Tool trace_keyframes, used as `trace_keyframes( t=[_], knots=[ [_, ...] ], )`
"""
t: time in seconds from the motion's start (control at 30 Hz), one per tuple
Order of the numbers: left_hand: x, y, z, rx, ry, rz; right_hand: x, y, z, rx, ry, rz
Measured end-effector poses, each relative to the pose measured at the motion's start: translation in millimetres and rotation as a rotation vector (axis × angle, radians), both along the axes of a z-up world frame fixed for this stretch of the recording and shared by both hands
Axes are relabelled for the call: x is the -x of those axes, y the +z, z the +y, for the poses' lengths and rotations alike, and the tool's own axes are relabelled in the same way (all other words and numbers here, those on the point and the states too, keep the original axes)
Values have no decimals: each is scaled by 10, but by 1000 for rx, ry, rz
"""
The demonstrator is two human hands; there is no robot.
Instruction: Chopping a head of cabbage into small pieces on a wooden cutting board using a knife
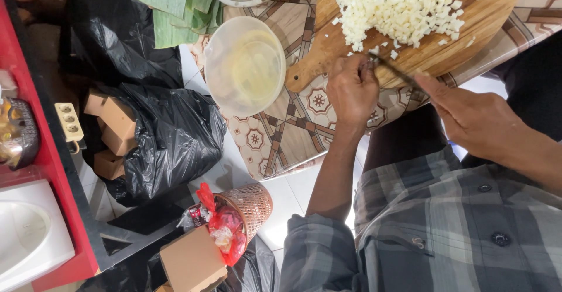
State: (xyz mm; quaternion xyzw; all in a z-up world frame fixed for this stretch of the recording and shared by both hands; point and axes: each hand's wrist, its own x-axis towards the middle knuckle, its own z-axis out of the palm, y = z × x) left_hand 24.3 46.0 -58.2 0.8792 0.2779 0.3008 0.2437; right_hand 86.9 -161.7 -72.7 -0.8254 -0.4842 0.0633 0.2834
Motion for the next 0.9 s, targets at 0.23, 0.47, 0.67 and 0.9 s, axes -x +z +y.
trace_keyframes(
  t=[0.23, 0.47, 0.67, 0.9],
  knots=[
    [3, 205, -60, -5, -44, -55, -74, -35, -18, -36, -6, -108],
    [14, -36, 398, 1642, -537, -750, -352, 132, 125, 124, -109, -457],
    [306, 178, 385, 1651, -371, -954, -485, -1, 389, 48, -240, -622],
    [735, 97, 1031, 1736, 341, -845, -434, 349, 333, -241, -112, -654]
  ],
)
